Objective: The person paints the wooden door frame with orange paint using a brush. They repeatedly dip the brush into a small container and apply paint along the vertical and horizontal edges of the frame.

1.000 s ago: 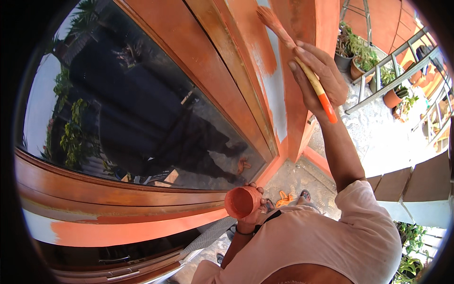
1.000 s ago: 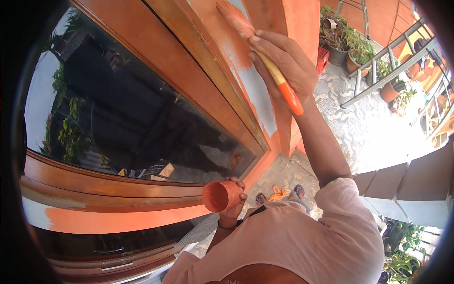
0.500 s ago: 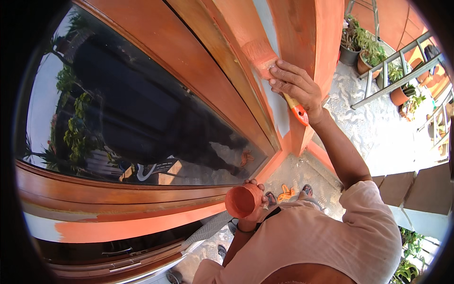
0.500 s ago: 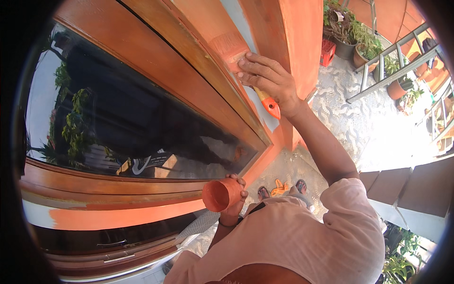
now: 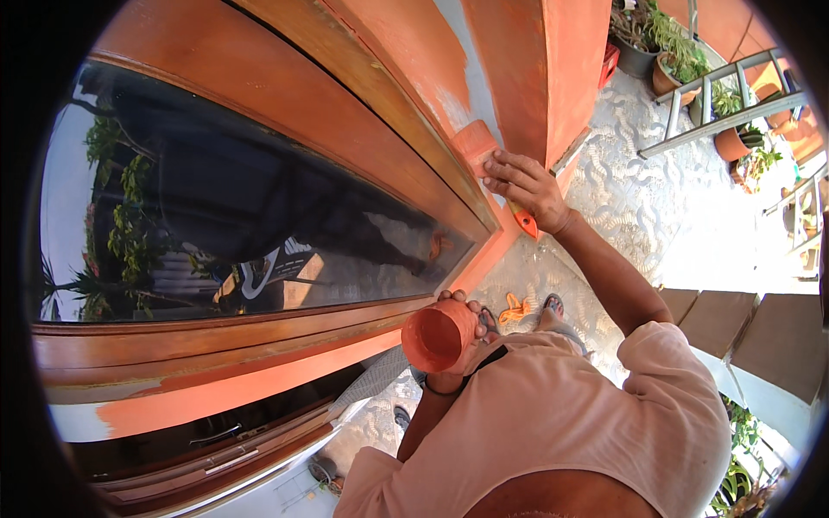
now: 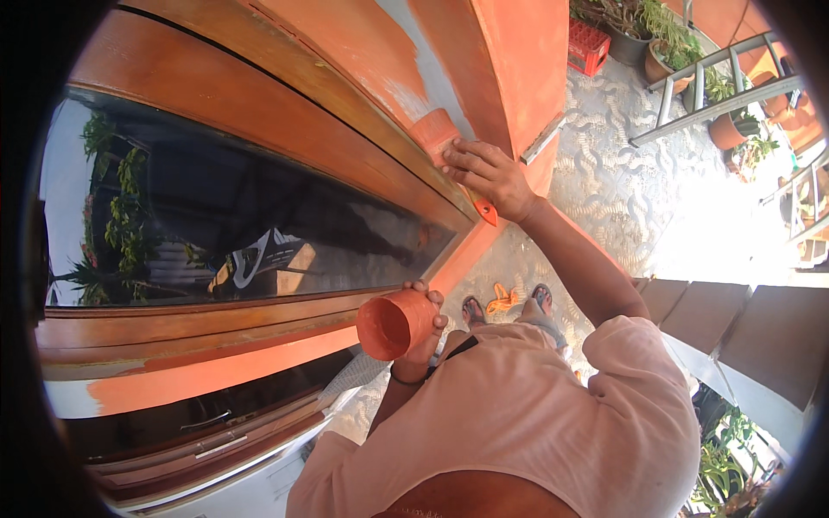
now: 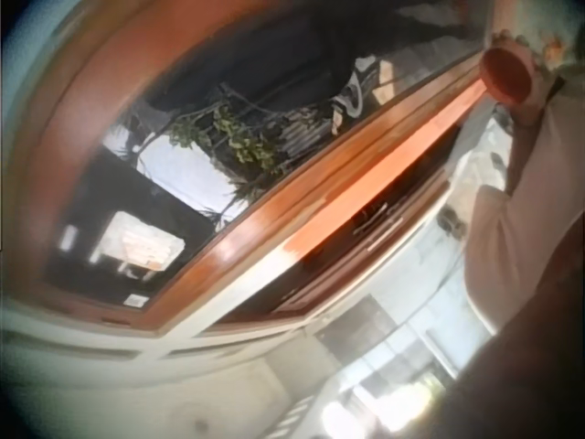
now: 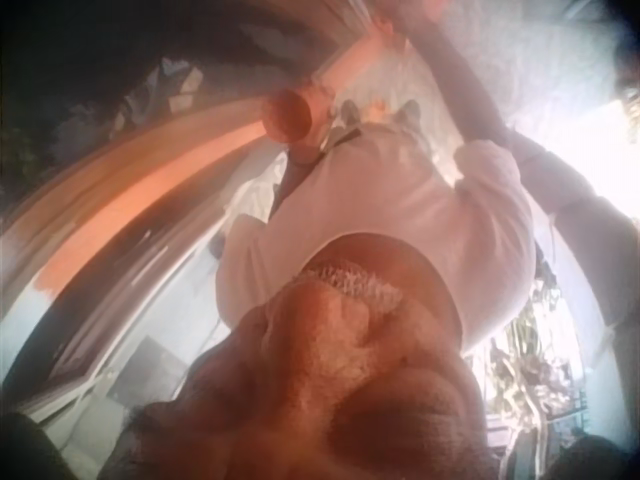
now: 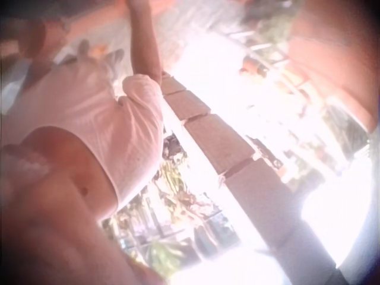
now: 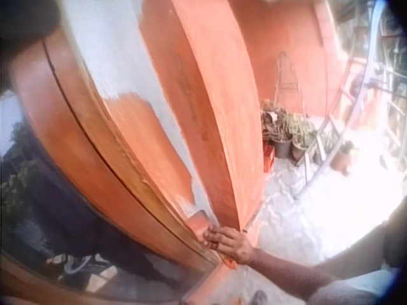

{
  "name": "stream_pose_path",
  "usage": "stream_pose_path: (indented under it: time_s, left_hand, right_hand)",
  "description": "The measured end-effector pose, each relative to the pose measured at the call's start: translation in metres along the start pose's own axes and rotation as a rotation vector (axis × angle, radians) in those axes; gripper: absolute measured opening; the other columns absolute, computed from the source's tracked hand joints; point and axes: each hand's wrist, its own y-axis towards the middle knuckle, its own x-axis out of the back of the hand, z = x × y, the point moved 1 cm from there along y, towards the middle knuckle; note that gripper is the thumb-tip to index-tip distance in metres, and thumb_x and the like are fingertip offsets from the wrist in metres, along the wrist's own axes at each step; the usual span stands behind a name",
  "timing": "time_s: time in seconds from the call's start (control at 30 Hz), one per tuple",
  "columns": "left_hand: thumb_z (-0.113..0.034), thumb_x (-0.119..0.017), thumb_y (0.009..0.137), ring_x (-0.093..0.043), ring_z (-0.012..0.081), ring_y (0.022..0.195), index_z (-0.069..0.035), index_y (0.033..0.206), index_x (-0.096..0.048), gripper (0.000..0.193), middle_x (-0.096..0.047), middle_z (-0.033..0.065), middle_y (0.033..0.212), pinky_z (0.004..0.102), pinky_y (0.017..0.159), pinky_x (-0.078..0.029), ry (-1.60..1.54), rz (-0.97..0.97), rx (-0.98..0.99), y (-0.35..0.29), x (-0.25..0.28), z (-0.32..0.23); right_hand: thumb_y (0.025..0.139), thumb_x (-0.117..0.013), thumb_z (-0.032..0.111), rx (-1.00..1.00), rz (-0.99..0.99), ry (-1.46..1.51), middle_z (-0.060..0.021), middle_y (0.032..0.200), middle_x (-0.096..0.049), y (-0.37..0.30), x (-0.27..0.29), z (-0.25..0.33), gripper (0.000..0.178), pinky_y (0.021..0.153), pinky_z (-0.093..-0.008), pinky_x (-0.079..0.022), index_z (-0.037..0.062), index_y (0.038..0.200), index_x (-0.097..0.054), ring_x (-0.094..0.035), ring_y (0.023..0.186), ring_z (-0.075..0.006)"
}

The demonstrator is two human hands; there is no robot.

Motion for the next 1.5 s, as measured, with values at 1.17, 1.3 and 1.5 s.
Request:
stream_pose_path:
  time_s: [1.17, 1.3, 1.5]
  left_hand:
    - [-0.056, -0.065, 0.100, -0.051, 0.0342, 0.129, -0.009, 0.147, -0.055, 0.067, -0.057, 0.0123, 0.139, 0.0534, 0.093, -0.055, -0.036, -0.144, 0.061, -0.020, 0.026, -0.036]
    - [-0.056, -0.064, 0.101, -0.050, 0.0348, 0.130, -0.009, 0.147, -0.054, 0.067, -0.058, 0.0129, 0.138, 0.0540, 0.091, -0.056, -0.009, -0.112, 0.025, -0.018, 0.027, -0.038]
    - [-0.056, -0.066, 0.100, -0.050, 0.0371, 0.132, -0.008, 0.147, -0.052, 0.068, -0.052, 0.0138, 0.141, 0.0557, 0.093, -0.058, -0.049, -0.156, -0.019, -0.029, 0.031, -0.040]
  right_hand:
    - [0.098, -0.051, -0.008, -2.152, -0.712, 1.382, -0.0304, 0.132, -0.062, -0.303, 0.011, 0.114, 0.034, 0.098, -0.0352, -0.065, -0.0196, 0.130, -0.051, -0.070, 0.120, -0.0376]
    - [0.097, -0.054, -0.005, -2.099, -0.490, 1.604, -0.0251, 0.123, -0.066, -0.287, 0.010, 0.135, 0.040, 0.088, -0.0291, -0.065, -0.0182, 0.135, -0.052, -0.072, 0.109, -0.0275]
    - [0.095, -0.052, 0.003, -2.033, -0.061, 1.760, -0.0179, 0.112, -0.068, -0.239, 0.003, 0.127, 0.041, 0.062, -0.0216, -0.053, -0.0114, 0.134, -0.056, -0.062, 0.079, -0.0128]
